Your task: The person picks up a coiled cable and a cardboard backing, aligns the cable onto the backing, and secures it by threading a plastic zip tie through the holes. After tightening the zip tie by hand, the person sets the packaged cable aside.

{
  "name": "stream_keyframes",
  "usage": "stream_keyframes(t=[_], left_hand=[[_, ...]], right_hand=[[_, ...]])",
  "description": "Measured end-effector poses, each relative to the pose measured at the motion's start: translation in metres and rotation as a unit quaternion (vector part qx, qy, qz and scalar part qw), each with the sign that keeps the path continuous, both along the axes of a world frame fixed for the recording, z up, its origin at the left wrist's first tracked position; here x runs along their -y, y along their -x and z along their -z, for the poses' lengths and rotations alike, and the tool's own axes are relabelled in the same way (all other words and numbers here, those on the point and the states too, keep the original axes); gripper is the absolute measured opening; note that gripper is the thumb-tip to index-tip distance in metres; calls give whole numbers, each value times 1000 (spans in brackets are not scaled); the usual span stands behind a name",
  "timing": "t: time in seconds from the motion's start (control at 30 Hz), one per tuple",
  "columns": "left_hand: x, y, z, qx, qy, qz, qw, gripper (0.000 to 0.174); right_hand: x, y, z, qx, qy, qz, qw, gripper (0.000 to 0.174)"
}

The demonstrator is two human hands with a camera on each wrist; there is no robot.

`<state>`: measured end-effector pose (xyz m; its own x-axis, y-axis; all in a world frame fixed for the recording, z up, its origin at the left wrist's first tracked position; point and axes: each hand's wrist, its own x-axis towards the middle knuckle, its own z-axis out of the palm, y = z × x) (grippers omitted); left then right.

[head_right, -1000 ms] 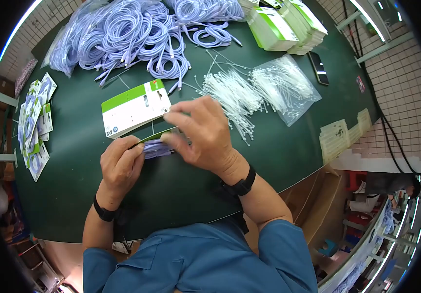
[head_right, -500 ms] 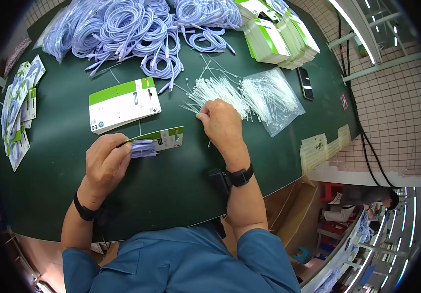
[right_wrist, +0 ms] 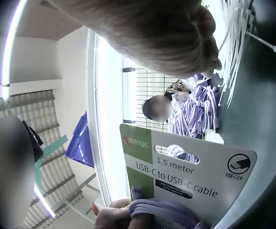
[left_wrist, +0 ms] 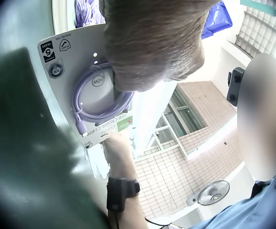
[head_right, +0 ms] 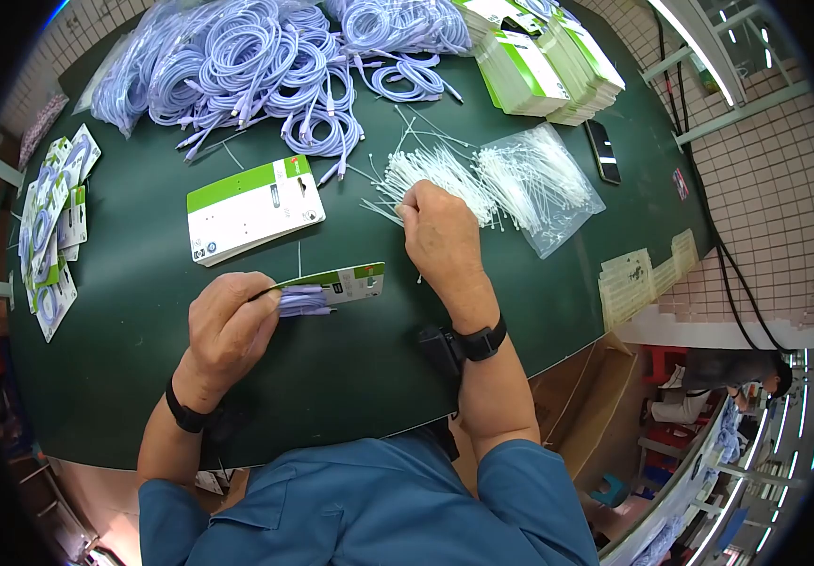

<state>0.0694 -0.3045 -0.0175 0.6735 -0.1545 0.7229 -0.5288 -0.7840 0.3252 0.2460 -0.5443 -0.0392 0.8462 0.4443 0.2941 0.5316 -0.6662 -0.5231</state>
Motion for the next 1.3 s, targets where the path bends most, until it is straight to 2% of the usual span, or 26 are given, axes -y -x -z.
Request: stream_keyframes(t=[0.07,0.17,0.33,0.43,0.47,0.57,0.87,0.97,1.13,1.23,1.3], left_hand=[[2,2,0,-1,-3,12,1000,18],[6,5,4,-17,-1,32,999,27],[12,6,3,-28,-8,58,998,27],[15,4,2,-7,-14,61,998,16],[16,4,2,-13,-17,65,998,16],[17,4,3,-8,-14,69,998,15],[17,4,3,3,-18,60,998,15],[16,3,3,-1,-21,63,998,14],[12,4,4,2,-23,55,998,15],[11,3,3,3,-27,64,998,16],[10,3,4,6,-28,63,998,16]], right_hand=[[-2,0,-1,-6,-19,12,1000,10],[-4,2,-13,-44,-152,31,987,8],[1,-4,-13,-91,-276,70,954,5],[-1,-1,-20,-222,-379,25,898,9],[-2,0,-19,-226,-382,30,896,9],[-1,3,-18,-318,-427,-21,846,15],[-9,11,-18,-366,-388,-38,845,22],[-14,16,-22,-429,-431,-57,792,21],[-17,21,-25,-416,-404,-90,810,22],[-13,20,-26,-420,-291,-118,851,24],[-12,19,-24,-424,-286,-133,849,24]])
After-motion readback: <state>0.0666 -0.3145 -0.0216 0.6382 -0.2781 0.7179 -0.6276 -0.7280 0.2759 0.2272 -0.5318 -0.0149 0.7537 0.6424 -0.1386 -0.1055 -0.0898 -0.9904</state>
